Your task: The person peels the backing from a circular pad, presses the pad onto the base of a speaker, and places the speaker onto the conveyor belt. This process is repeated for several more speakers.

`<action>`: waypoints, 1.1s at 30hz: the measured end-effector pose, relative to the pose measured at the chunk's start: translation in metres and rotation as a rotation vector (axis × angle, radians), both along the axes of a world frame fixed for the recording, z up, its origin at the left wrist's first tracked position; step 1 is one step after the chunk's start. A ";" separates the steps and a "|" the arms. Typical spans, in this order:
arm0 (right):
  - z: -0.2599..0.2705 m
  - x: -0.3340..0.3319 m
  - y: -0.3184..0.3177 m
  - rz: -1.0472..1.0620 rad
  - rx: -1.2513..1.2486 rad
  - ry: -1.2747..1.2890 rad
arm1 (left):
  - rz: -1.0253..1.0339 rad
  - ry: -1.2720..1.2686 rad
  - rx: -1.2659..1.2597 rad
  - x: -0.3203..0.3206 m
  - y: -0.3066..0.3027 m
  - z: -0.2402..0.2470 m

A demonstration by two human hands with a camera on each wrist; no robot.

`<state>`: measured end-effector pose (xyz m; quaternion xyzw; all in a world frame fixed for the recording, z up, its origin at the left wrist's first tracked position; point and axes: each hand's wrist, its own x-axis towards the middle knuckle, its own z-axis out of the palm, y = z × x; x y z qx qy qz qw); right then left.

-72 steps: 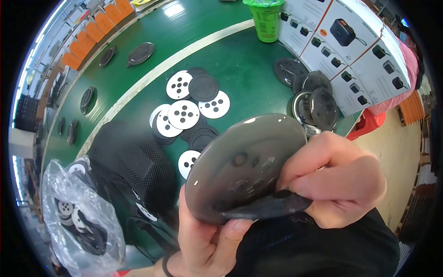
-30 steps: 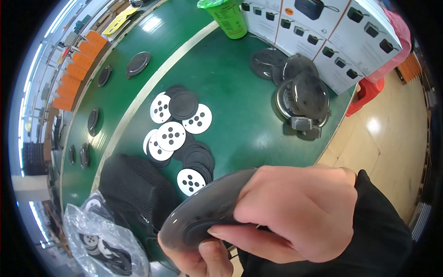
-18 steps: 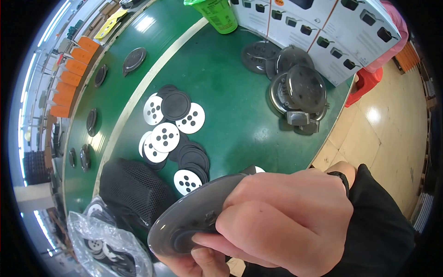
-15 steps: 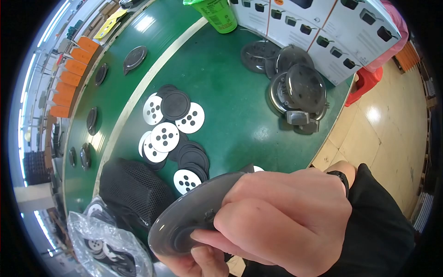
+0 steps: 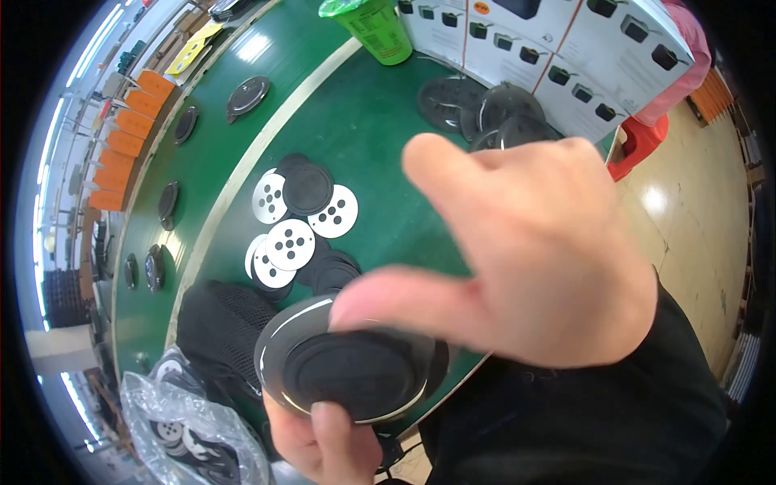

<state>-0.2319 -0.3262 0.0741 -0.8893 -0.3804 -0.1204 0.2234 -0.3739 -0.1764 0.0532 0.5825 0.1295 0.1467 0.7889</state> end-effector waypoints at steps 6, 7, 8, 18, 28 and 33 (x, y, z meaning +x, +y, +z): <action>-0.022 -0.004 -0.006 0.523 0.631 0.829 | 0.018 0.014 -0.049 0.004 0.001 0.001; -0.023 -0.004 -0.005 0.558 0.609 0.858 | -0.001 0.029 -0.054 0.005 0.001 0.001; -0.023 -0.004 -0.004 0.579 0.595 0.857 | -0.019 0.046 -0.058 0.004 0.001 0.002; -0.010 -0.002 0.006 0.601 0.210 1.024 | -0.032 0.069 0.008 0.001 0.009 0.000; -0.010 0.003 0.002 0.675 0.332 1.396 | -0.073 0.113 -0.164 0.011 0.014 -0.003; -0.032 -0.010 -0.001 0.751 0.516 1.026 | -0.014 0.071 -0.235 0.013 0.008 -0.002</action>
